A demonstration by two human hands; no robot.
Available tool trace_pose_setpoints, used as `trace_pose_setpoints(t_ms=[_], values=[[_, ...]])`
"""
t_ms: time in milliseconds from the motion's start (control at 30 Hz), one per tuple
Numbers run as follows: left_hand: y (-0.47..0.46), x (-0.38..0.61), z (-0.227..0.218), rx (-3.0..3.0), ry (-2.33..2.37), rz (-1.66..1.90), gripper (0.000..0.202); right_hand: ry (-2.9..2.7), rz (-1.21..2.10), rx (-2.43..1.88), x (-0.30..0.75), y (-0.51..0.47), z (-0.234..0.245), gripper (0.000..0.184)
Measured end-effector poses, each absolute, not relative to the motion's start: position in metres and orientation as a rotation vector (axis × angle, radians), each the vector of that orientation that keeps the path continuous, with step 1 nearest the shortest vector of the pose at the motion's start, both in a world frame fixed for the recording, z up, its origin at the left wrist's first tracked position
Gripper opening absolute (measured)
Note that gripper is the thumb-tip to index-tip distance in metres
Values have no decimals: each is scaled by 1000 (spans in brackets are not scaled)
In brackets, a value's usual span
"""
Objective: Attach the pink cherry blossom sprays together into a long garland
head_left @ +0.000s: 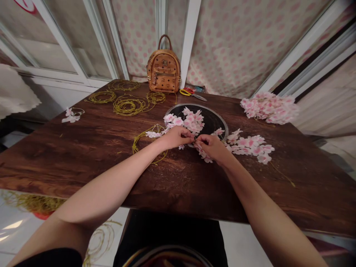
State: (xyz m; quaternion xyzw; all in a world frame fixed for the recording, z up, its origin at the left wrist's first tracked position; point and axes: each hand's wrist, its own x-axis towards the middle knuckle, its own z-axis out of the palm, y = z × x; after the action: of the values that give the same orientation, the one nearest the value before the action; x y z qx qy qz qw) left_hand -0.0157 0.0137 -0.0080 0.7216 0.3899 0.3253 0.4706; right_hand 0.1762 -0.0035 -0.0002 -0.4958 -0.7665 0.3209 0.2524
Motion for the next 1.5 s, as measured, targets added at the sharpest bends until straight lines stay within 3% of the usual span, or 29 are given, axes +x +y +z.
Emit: trace_pose_setpoints(t_ms=[600, 1033, 1500], values=[[10, -15, -7, 1870, 965, 807, 10, -2137, 833, -1424, 175, 0, 0, 17], [10, -12, -8, 1785, 915, 913, 8, -2147, 1017, -1360, 184, 0, 13, 21], [8, -13, 0, 1749, 928, 809, 10, -2128, 972, -1375, 183, 1, 8, 20]])
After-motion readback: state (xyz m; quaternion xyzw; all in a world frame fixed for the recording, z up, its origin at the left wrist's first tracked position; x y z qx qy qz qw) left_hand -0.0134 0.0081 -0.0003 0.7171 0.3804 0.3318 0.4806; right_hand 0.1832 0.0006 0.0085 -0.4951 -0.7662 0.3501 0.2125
